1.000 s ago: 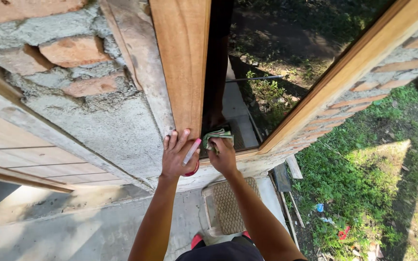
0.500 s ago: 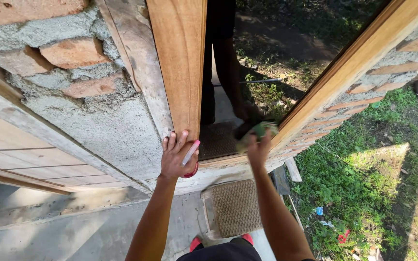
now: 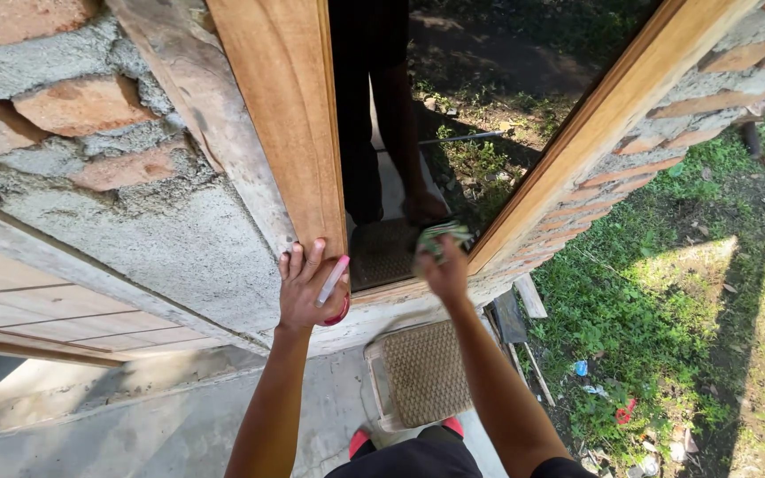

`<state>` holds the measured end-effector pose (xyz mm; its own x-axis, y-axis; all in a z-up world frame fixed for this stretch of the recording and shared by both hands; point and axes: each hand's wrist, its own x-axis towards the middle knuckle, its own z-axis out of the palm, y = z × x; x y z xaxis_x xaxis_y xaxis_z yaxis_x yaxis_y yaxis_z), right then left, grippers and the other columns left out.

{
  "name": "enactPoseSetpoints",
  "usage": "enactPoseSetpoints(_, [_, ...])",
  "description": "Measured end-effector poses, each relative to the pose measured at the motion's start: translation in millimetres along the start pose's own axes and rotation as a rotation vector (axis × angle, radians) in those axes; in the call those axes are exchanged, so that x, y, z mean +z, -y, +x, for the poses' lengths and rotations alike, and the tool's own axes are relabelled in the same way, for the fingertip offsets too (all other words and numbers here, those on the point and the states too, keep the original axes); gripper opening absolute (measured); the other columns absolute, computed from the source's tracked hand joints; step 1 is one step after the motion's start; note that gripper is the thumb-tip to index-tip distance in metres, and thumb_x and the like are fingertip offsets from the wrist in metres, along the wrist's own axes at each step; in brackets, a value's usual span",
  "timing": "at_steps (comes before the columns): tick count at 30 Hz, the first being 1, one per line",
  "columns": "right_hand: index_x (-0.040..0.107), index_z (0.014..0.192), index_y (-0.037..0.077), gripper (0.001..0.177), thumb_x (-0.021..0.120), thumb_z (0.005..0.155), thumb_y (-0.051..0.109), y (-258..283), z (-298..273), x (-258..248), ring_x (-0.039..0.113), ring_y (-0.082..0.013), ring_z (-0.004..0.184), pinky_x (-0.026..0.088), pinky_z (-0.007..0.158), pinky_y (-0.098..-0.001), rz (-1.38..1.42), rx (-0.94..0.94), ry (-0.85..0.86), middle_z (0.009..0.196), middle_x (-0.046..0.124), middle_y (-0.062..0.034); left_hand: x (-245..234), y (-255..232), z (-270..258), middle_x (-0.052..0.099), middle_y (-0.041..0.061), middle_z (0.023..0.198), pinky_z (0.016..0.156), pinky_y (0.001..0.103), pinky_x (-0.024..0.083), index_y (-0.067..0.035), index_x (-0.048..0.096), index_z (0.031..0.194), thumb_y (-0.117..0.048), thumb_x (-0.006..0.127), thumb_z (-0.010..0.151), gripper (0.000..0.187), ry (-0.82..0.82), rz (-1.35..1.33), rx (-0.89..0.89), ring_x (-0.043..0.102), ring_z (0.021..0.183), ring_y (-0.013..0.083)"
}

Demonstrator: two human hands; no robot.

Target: The person is cleaning an outdoor glass window using a spray bottle and a cloth.

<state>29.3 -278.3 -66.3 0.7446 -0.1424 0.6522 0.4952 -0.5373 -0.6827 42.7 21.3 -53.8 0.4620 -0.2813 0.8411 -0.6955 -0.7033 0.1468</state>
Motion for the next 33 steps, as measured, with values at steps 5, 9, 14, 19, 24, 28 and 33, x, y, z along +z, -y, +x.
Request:
enactPoseSetpoints(5, [0.06, 0.107, 0.007, 0.022, 0.058, 0.086, 0.007, 6, 20, -42, 0.07, -0.0195, 0.072, 0.059, 0.065, -0.0353, -0.117, 0.26, -0.179, 0.083, 0.07, -0.008, -1, 0, 1, 0.035, 0.007, 0.168, 0.131, 0.043, 0.005, -0.024, 0.079, 0.122, -0.033, 0.069, 0.097, 0.029, -0.007, 0.009, 0.004, 0.012, 0.161, 0.0303])
enactPoseSetpoints(9, [0.056, 0.105, 0.006, 0.014, 0.057, 0.091, 0.005, 6, 14, -23, 0.065, -0.0226, 0.072, 0.056, 0.068, -0.0378, -0.068, 0.216, -0.372, 0.085, 0.067, -0.0113, 3, 1, -3, 0.035, 0.007, 0.168, 0.13, 0.044, 0.003, -0.025, 0.078, 0.123, -0.031, 0.067, 0.093, 0.033, 0.01, 0.003, -0.007, 0.014, 0.159, 0.0328])
enactPoseSetpoints(14, [0.058, 0.115, 0.006, 0.027, 0.062, 0.089, 0.006, 48, -9, 61, 0.066, -0.0252, 0.074, 0.057, 0.061, -0.0402, -0.028, 0.133, -0.044, 0.093, 0.066, -0.0147, -1, -2, -2, 0.037, 0.007, 0.166, 0.131, 0.045, 0.005, -0.026, 0.078, 0.124, -0.032, 0.069, 0.092, 0.034, 0.025, 0.041, -0.02, 0.019, 0.159, 0.0349])
enactPoseSetpoints(19, [0.061, 0.114, 0.008, 0.023, 0.069, 0.092, 0.01, 75, -13, 80, 0.069, -0.0322, 0.089, 0.058, 0.072, -0.0398, -0.08, -0.103, 0.119, 0.099, 0.07, -0.0158, -6, -6, 1, 0.039, 0.007, 0.166, 0.131, 0.046, 0.008, -0.026, 0.077, 0.126, -0.035, 0.072, 0.093, 0.034, 0.02, 0.033, -0.033, 0.022, 0.158, 0.0356])
enactPoseSetpoints(24, [0.064, 0.11, 0.008, 0.019, 0.067, 0.092, 0.012, -11, -10, 30, 0.074, -0.0199, 0.073, 0.062, 0.062, -0.031, -0.111, -0.069, 0.03, 0.09, 0.074, -0.0078, -5, -4, 0, 0.037, 0.007, 0.166, 0.13, 0.044, 0.006, -0.025, 0.078, 0.124, -0.03, 0.068, 0.09, 0.036, 0.031, -0.004, -0.04, 0.019, 0.158, 0.0339])
enactPoseSetpoints(28, [0.06, 0.109, 0.008, 0.02, 0.054, 0.091, 0.012, -23, 14, -36, 0.073, -0.0162, 0.068, 0.059, 0.061, -0.0303, 0.002, 0.164, -0.134, 0.084, 0.072, -0.0063, 2, -3, 0, 0.033, 0.008, 0.169, 0.131, 0.043, 0.001, -0.024, 0.079, 0.124, -0.028, 0.067, 0.093, 0.033, -0.016, -0.008, -0.008, 0.011, 0.161, 0.0309])
enactPoseSetpoints(33, [0.058, 0.102, 0.004, 0.016, 0.056, 0.086, 0.007, 9, 21, -45, 0.069, -0.0206, 0.069, 0.057, 0.065, -0.0393, -0.173, 0.166, -0.339, 0.081, 0.069, -0.0092, 1, -9, 6, 0.031, 0.008, 0.17, 0.132, 0.043, -0.003, -0.024, 0.08, 0.121, -0.03, 0.07, 0.095, 0.029, -0.044, 0.022, -0.011, 0.005, 0.162, 0.0296])
